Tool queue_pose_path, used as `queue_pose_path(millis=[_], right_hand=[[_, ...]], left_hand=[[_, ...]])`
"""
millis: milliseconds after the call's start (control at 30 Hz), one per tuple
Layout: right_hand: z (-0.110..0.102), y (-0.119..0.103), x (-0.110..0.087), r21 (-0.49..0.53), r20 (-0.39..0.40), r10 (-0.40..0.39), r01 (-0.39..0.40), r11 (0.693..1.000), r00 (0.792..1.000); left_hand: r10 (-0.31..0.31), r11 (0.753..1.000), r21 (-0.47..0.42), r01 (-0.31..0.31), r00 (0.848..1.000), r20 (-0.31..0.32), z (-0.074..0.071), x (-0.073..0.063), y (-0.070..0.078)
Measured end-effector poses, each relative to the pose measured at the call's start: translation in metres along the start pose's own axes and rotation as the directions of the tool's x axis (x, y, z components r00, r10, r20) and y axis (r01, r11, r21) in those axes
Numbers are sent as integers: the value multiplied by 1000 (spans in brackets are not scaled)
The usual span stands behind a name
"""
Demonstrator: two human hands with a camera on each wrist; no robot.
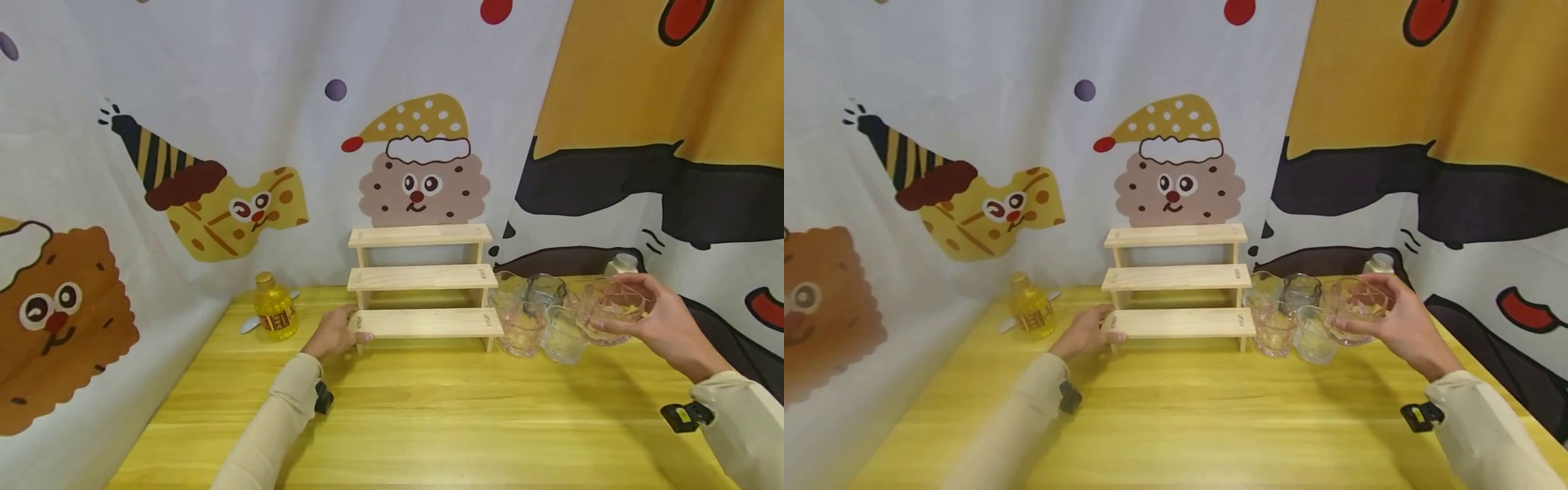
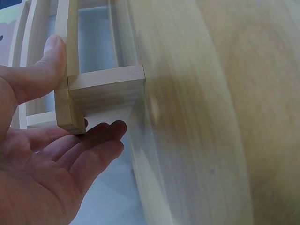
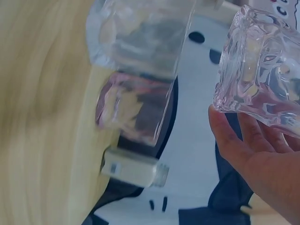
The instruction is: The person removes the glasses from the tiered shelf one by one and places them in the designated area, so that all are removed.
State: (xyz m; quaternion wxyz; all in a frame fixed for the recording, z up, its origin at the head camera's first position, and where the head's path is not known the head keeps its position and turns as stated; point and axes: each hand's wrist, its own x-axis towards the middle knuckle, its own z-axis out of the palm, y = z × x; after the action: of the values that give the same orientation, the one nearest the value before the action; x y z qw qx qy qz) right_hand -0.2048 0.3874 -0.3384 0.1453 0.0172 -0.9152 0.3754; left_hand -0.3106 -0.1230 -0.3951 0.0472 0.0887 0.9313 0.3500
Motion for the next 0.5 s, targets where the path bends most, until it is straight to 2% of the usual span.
queue_pose_path(millis=[267,500], right_hand=[[-7,18,2,16,-33,85,-85,996,996],[-7,36,7,-46,-35,122,-124,991,992]], left_hand=[[-2,1000,1,2,1000,-14,-1,1,1],[-11,1000,-2,11,1000,-6,1,0,1]])
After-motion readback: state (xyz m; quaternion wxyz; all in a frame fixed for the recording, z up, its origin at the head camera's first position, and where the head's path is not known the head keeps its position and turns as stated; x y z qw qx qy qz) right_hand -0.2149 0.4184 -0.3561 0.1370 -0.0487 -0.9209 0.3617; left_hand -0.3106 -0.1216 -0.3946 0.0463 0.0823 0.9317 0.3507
